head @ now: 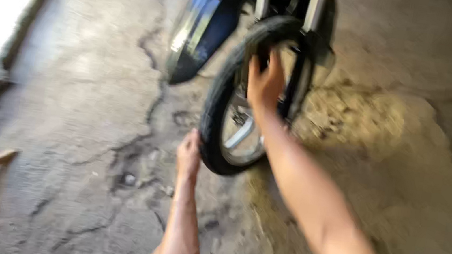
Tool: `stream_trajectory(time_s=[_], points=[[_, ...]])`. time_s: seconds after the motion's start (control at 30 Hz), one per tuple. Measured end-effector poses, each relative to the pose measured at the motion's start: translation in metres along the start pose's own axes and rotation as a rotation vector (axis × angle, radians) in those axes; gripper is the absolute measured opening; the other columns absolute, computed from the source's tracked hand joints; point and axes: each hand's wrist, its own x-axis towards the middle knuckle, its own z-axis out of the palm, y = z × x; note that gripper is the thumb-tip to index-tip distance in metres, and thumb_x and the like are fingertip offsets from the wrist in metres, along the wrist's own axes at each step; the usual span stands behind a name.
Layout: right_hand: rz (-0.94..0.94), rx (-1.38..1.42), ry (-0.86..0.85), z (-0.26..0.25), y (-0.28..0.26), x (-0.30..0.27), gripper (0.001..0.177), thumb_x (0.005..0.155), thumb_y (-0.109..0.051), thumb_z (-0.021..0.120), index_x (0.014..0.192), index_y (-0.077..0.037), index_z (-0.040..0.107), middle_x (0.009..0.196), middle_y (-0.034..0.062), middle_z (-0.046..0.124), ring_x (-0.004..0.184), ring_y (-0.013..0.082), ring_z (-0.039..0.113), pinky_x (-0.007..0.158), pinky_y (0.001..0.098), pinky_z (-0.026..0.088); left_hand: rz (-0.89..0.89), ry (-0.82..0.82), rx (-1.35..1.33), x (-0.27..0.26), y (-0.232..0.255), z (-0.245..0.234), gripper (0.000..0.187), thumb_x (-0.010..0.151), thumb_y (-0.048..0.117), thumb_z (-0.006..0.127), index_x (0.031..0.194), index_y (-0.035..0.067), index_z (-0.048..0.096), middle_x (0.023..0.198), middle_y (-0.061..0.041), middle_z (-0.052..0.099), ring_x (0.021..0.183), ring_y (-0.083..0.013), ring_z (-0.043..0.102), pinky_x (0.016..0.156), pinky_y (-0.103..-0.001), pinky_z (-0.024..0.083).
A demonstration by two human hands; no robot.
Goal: The person cleans the front wheel rim of a motorcycle using a black sponge, wiping the metal surface and the tire sidewall while rotating the wheel by hand.
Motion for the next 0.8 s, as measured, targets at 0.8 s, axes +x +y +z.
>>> stream_trajectory(time_s=[0.8], points=[[0.258,0.340,-0.147,-0.034,0.080,0.078,0.035,0.091,-0.023,0.066,0.120,-0.004,0.066,0.105,0.0164,0.071,0.093,0.0332,0.069,0.079,0.0439,0.057,0.249,0.339,0.365,-0.135,0.028,0.097,0.066,0.080,0.049,0.078,0.134,0.014,0.066,0.122,-0.013,0.074,0.112,-0.0299,0.071,0.093,-0.041,0.053]])
